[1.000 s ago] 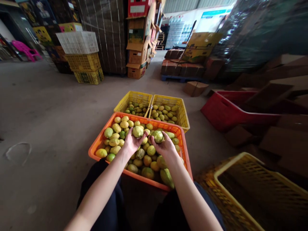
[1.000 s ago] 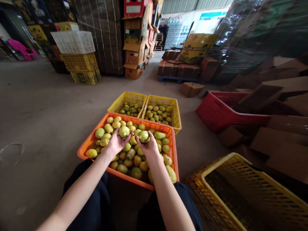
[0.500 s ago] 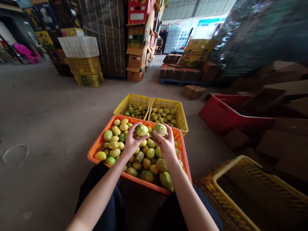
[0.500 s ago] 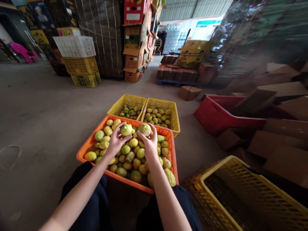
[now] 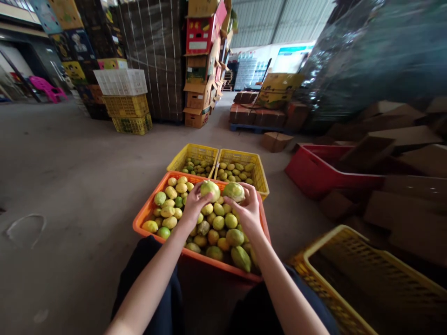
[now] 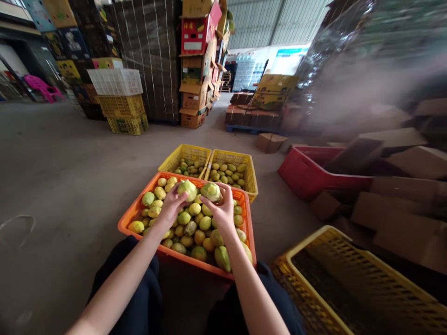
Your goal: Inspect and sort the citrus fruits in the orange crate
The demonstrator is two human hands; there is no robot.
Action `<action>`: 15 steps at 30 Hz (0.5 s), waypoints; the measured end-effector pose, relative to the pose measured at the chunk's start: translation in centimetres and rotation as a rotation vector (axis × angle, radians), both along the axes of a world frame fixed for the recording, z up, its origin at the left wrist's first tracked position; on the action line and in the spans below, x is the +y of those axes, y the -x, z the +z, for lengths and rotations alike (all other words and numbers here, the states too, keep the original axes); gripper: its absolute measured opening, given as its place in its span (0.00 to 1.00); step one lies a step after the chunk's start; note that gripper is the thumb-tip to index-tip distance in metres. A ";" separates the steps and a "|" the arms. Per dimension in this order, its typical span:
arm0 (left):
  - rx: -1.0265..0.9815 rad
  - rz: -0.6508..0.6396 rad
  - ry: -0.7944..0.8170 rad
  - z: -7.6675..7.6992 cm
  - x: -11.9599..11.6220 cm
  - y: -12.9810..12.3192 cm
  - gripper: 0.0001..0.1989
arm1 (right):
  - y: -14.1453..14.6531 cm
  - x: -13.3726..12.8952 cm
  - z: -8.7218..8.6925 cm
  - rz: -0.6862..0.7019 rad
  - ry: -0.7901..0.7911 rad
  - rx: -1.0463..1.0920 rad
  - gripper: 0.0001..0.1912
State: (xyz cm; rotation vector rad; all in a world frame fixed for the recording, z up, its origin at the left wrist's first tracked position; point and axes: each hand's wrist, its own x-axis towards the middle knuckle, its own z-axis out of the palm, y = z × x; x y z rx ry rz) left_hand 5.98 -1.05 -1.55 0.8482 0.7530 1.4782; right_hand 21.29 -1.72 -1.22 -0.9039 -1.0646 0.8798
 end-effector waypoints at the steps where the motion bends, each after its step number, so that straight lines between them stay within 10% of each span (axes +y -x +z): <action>1: -0.077 -0.048 0.036 0.4 -0.4 0.2 0.26 | -0.1 -0.4 0.3 0.018 0.053 0.092 0.25; 10: -0.521 -0.235 0.322 1.7 -3.7 3.2 0.16 | -0.1 -3.8 1.5 0.440 0.322 0.805 0.17; 15: -0.066 -0.233 0.205 -0.7 -3.2 4.3 0.26 | 0.1 -5.0 1.7 0.339 0.420 0.888 0.12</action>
